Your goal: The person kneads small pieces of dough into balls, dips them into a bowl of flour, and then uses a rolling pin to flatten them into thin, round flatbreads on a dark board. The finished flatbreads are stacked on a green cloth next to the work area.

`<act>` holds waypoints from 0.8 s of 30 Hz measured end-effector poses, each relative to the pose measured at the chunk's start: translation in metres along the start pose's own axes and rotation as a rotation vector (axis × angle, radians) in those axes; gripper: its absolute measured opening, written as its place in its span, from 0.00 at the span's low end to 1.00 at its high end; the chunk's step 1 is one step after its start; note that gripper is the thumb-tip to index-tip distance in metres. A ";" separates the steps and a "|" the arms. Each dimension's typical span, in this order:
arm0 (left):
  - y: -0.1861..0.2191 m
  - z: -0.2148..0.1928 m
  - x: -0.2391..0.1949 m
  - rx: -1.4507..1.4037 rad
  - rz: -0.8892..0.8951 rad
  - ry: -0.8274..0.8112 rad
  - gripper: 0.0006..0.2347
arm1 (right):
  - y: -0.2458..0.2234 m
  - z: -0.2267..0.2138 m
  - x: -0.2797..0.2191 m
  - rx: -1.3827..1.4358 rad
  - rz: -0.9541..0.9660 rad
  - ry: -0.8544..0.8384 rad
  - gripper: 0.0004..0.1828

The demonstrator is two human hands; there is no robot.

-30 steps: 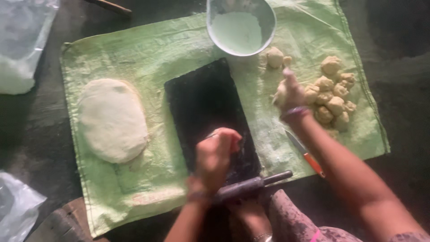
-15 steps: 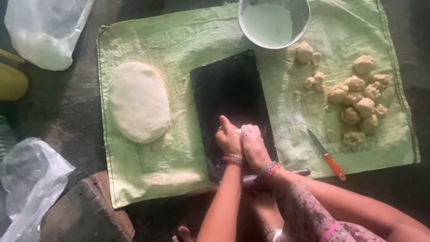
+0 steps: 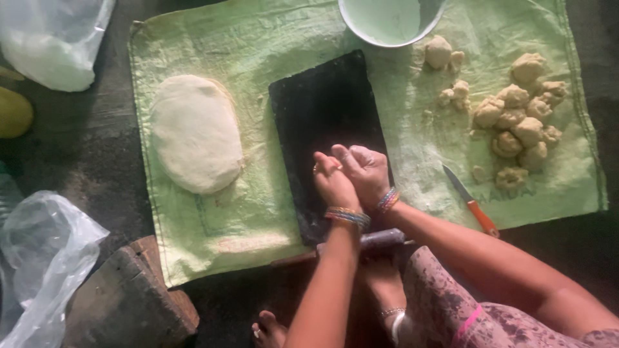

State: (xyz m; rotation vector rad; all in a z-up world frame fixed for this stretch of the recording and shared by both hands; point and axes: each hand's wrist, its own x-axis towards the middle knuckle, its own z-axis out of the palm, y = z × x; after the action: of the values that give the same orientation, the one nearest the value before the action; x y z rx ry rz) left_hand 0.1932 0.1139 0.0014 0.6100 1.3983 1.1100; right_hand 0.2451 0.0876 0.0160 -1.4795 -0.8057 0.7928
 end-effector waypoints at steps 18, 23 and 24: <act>-0.005 0.010 0.025 -0.088 0.008 -0.262 0.31 | -0.014 -0.016 0.004 -0.157 -0.234 0.066 0.25; 0.005 0.016 0.034 -0.228 -0.219 0.017 0.27 | -0.012 0.001 0.007 0.279 0.078 0.112 0.21; 0.001 0.018 0.032 -0.315 -0.250 0.028 0.26 | -0.011 0.001 0.011 0.339 0.167 0.142 0.20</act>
State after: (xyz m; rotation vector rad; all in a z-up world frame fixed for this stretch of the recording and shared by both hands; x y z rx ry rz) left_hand 0.2042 0.1466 -0.0099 0.1878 1.2502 1.1087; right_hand 0.2495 0.0978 0.0270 -1.2907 -0.4199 0.8901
